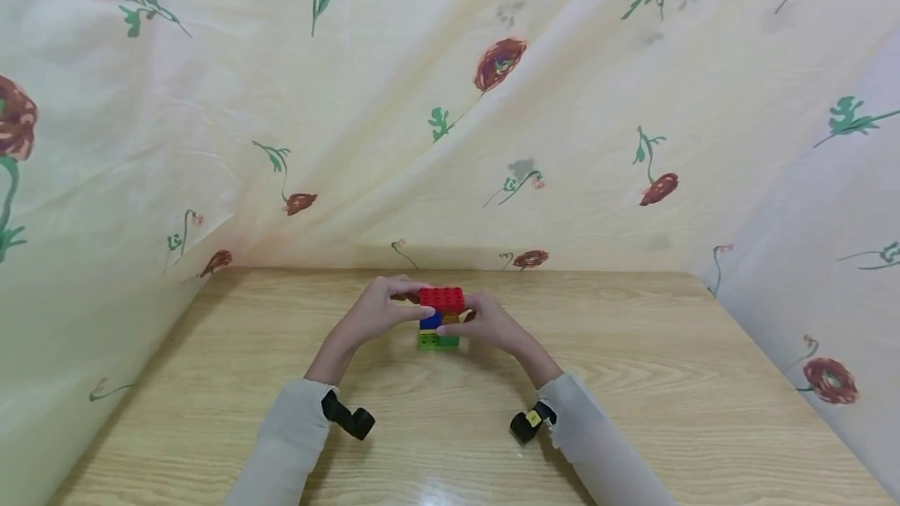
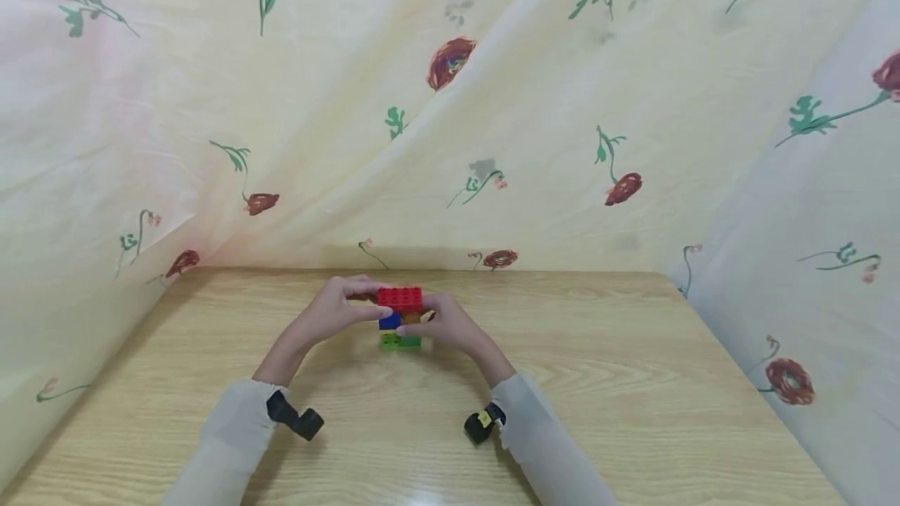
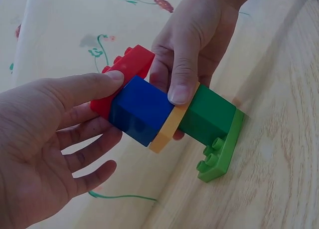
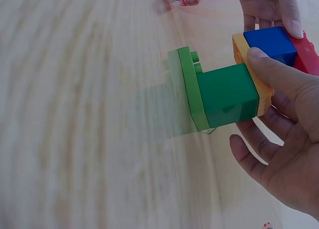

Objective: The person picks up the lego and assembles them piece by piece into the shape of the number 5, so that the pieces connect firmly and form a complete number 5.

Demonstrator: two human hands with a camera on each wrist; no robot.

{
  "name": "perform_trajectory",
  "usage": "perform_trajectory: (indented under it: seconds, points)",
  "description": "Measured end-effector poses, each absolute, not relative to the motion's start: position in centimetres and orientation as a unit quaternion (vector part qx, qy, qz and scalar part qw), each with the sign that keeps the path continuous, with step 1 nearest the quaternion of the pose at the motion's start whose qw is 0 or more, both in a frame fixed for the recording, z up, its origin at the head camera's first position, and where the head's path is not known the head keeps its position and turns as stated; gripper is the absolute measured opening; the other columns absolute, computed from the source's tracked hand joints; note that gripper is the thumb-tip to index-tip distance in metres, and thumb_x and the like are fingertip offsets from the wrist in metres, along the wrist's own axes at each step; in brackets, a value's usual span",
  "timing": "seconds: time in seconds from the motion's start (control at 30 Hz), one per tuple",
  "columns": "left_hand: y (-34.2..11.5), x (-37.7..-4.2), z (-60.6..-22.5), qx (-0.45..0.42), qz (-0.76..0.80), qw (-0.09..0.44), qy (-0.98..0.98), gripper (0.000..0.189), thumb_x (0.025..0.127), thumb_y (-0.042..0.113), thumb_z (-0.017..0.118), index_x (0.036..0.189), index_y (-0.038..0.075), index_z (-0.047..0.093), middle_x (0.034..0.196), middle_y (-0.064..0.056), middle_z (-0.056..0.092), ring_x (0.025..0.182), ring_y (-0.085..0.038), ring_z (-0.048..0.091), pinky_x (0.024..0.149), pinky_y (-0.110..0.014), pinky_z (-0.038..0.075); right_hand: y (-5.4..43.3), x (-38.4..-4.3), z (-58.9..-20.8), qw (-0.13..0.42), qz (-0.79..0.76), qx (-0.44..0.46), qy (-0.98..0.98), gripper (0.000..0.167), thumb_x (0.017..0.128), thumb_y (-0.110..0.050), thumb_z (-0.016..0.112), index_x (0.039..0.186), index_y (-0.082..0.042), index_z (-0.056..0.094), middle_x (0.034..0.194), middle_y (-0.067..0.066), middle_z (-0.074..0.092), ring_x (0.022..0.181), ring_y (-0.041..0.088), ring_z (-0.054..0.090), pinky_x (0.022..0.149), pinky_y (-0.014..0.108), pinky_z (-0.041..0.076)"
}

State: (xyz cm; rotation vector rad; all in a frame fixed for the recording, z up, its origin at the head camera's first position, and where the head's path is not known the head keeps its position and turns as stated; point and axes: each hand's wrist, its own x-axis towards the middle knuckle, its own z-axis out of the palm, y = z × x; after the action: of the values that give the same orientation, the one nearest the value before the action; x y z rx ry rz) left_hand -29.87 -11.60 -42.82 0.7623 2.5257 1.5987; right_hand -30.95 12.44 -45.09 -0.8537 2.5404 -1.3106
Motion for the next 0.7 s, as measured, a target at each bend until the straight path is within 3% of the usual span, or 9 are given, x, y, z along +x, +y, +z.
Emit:
perform_trajectory:
  seconds: [0.7]
  points:
    - [-11.45,-29.47,-42.37,0.247,0.505,0.021,0.827,0.037,0.090,0.024,0.080,0.123,0.008,0.074,0.114,-0.007,0.074,0.105,-0.022,0.066,0.102,-0.059,0.048,12.52,-31.00,-45.14,0.076,-0.428,-0.283,0.855,0.030,0.089,-0.025,0.080,0.116,-0.014,0.076,0.099,-0.001,0.076,0.082,0.015,0.057,0.072,0.026,0.051]
